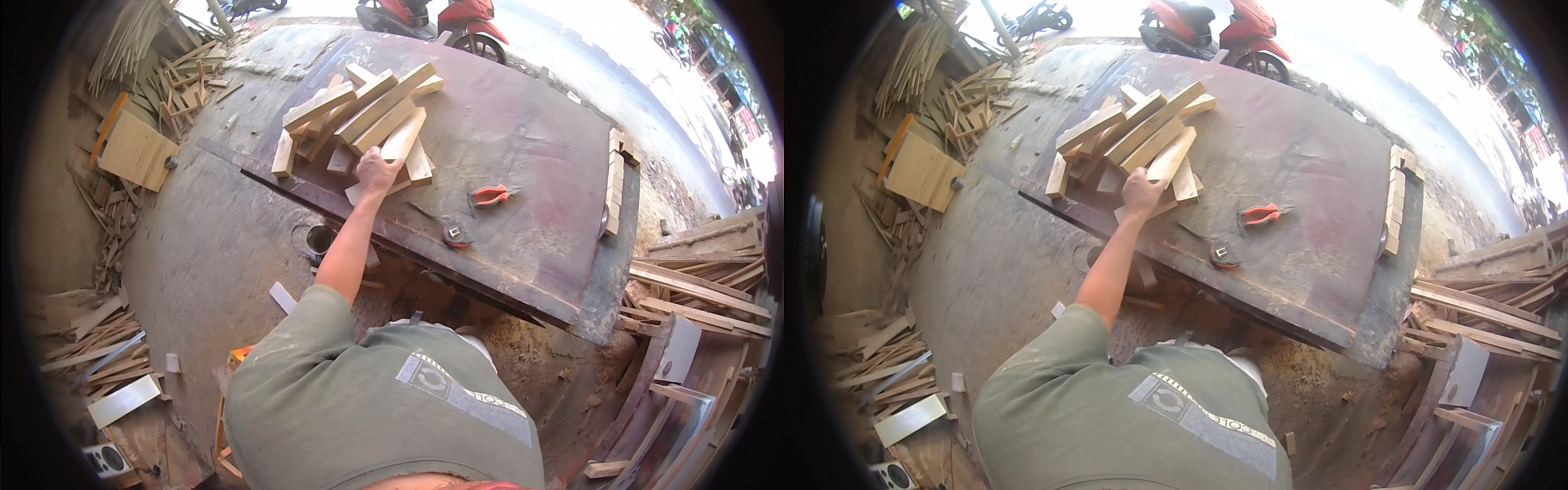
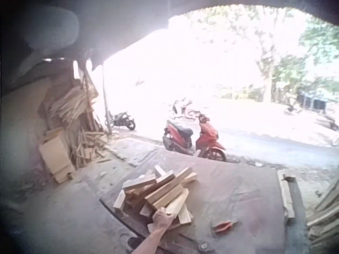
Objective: The person moves various wooden blocks and slats across a workbench, aligning them against a wooden guide and grouping them together. The person then picks up a cloth and wipes a large board in the background.
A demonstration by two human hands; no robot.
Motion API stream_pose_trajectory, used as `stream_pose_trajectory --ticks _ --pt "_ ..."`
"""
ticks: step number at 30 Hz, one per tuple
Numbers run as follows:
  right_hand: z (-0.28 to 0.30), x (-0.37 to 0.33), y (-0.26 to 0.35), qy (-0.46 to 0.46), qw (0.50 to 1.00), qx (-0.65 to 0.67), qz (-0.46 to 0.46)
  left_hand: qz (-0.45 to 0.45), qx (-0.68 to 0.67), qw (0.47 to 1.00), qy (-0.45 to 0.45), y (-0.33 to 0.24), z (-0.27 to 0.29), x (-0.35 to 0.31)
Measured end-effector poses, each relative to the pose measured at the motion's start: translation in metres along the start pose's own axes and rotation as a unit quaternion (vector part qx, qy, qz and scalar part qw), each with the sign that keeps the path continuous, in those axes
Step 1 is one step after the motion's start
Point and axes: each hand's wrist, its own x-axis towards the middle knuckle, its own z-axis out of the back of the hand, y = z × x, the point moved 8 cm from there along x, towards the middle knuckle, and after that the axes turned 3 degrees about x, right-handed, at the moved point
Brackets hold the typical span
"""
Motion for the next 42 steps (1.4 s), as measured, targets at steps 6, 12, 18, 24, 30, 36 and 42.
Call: stream_pose_trajectory --ticks 6,12,18,24,30,36,42 --pt "0.072 -0.056 0.048 -0.089 0.984 0.154 -0.022 0.328 -0.644 0.611 0.323 -0.038 0.041 -0.1" --pt "0.307 -0.069 0.232 -0.376 0.835 0.239 0.324 0.319 -0.678 0.552 0.366 -0.072 0.005 -0.183" --pt "0.411 -0.118 0.319 -0.364 0.798 0.235 0.419 0.331 -0.459 0.757 0.326 -0.055 -0.038 -0.214" --pt "0.433 -0.208 0.401 -0.478 0.624 0.034 0.617 0.206 -0.411 0.751 0.473 -0.11 0.003 -0.234" --pt "0.43 -0.16 0.413 -0.49 0.623 -0.074 0.605 0.269 -0.404 0.687 0.541 -0.16 -0.016 -0.267" --pt "0.49 -0.018 0.31 -0.415 0.814 -0.087 0.397 -0.192 0.125 0.951 0.207 -0.072 -0.017 -0.196" --pt "0.478 0.044 0.268 -0.257 0.876 -0.036 0.407 -0.242 0.24 0.899 0.274 -0.014 -0.026 -0.192"
